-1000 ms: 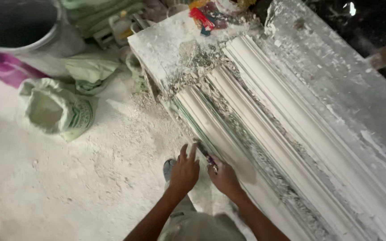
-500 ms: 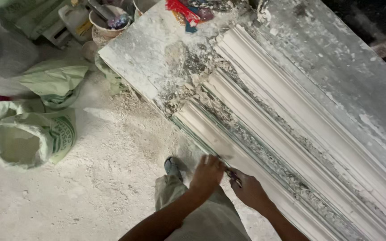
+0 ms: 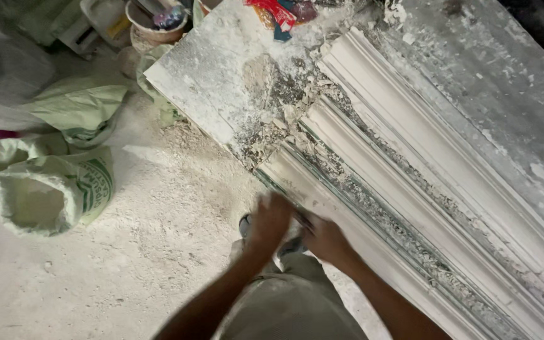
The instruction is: The person scrapes dried plaster residue from the grooves of decorative cornice moldings using a small hand scraper, running the blade along the fluted channels of each strip and moving between moldings laid on the workshop bench.
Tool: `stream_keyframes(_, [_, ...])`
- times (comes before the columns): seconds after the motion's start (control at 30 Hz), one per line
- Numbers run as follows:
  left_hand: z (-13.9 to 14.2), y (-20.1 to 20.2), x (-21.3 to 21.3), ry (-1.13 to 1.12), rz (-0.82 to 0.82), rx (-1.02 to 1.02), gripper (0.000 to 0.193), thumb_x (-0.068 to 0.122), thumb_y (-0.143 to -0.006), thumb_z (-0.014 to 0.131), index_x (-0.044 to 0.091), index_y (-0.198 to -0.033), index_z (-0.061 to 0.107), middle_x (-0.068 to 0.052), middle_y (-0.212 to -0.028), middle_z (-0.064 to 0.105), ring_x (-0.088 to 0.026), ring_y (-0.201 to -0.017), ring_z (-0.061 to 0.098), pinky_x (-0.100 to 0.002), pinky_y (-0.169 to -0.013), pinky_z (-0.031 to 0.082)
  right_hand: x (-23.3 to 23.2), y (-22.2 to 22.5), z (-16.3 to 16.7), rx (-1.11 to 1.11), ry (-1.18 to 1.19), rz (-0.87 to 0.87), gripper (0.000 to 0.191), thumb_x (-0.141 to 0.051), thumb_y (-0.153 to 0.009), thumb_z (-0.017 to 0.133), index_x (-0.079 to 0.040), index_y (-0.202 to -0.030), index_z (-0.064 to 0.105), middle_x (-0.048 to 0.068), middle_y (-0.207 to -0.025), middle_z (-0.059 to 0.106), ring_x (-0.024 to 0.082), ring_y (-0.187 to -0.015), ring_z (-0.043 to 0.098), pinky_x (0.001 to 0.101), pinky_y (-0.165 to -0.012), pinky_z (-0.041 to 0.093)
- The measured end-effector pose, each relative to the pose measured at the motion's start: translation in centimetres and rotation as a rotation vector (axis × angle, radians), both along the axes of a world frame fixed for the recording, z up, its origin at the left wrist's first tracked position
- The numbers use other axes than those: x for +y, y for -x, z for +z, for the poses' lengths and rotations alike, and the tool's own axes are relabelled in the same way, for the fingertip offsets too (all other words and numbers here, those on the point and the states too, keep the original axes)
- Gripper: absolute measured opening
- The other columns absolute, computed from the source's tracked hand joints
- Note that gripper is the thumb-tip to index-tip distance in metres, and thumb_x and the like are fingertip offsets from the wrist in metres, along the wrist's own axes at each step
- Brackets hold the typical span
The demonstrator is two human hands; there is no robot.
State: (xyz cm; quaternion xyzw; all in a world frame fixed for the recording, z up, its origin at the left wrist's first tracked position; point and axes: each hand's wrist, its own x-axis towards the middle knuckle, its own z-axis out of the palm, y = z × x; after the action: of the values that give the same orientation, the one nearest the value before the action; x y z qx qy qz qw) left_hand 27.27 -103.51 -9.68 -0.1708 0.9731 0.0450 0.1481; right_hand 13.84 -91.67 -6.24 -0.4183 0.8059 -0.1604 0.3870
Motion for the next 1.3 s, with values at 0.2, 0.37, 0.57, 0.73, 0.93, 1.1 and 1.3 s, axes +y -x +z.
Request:
stream_keyframes(0.2, [-1.1, -0.1, -0.7, -0.261, 0.304, 0.216, 0.043, 0.007, -0.094, 0.063, 0.002, -0.137, 0.056, -0.021, -0.145, 0.054, -0.034, -0.132, 0.054, -0.056, -0.119, 0.034, -1.9, -0.1, 0.6, 0.043, -0.074, 0.053, 0.042, -0.029, -0.092, 0.063, -0.007, -0.127, 0.065, 0.023, -0.095, 0.075, 0.038, -0.083, 0.075, 0.0486, -0.073, 0.058])
stream_keyframes(0.37, [-1.2, -5.0, -10.3, 0.075, 0.420, 0.399, 0.046, 0.015, -0.096, 0.058, 0.004, -0.140, 0.051, -0.027, -0.144, 0.052, -0.039, -0.135, 0.051, -0.054, -0.108, 0.034, -12.1, -4.6, -0.4, -0.063, 0.078, -0.071, 0.049, -0.032, -0.097, 0.062, -0.002, -0.135, 0.055, 0.026, -0.095, 0.073, 0.042, -0.087, 0.072, 0.0509, -0.076, 0.055])
stream_keyframes(0.57, [0.6, -5.3, -1.0, -1.502, 1.084, 0.436, 0.045, 0.021, -0.101, 0.055, 0.002, -0.141, 0.047, -0.026, -0.134, 0.055, -0.037, -0.116, 0.053, -0.050, -0.096, 0.040, -3.5, -4.9, 0.8, -0.359, 0.024, -0.027, 0.077, -0.029, -0.095, 0.061, -0.005, -0.157, 0.023, 0.027, -0.136, 0.052, 0.043, -0.120, 0.056, 0.0519, -0.098, 0.046])
stream_keyframes(0.73, [1.3, -3.4, 6.7, -1.928, 1.221, 0.414, 0.041, 0.025, -0.101, 0.053, 0.005, -0.137, 0.050, -0.021, -0.122, 0.060, -0.033, -0.095, 0.057, -0.047, -0.080, 0.046, 7.2, -3.0, -0.7, -0.403, 0.123, 0.147, 0.090, -0.033, -0.090, 0.073, -0.009, -0.161, 0.022, 0.024, -0.160, 0.022, 0.043, -0.143, 0.032, 0.0508, -0.109, 0.042])
stream_keyframes(0.93, [3.2, -3.9, -0.5, -1.066, 0.811, 0.372, 0.038, 0.029, -0.100, 0.051, 0.007, -0.131, 0.054, -0.016, -0.108, 0.066, -0.029, -0.070, 0.063, -0.043, -0.061, 0.054, 20.4, -1.7, -6.9, -0.463, -0.068, -0.571, 0.044, -0.039, -0.101, 0.059, -0.007, -0.131, 0.064, 0.013, -0.117, 0.071, 0.027, -0.106, 0.072, 0.0469, -0.091, 0.059])
stream_keyframes(1.1, [5.4, -3.3, -8.1, -0.547, 0.116, 0.117, 0.036, 0.034, -0.101, 0.052, 0.010, -0.126, 0.057, -0.013, -0.097, 0.071, -0.025, -0.057, 0.068, -0.040, -0.052, 0.060, 30.8, -1.7, -13.0, 0.018, 0.268, -0.639, 0.031, -0.032, -0.103, 0.056, -0.005, -0.110, 0.071, 0.011, -0.097, 0.077, 0.022, -0.093, 0.073, 0.0383, -0.084, 0.057])
stream_keyframes(1.3, [8.0, 1.1, -11.0, -0.289, -0.411, 0.042, 0.027, 0.031, -0.099, 0.056, 0.017, -0.122, 0.063, -0.007, -0.100, 0.073, -0.026, -0.074, 0.070, -0.043, -0.064, 0.058, 33.8, -4.1, -14.3, -0.150, 0.247, -1.207, 0.052, -0.023, -0.091, 0.072, 0.003, -0.127, 0.045, 0.020, -0.113, 0.069, 0.029, -0.091, 0.069, 0.0389, -0.072, 0.056])
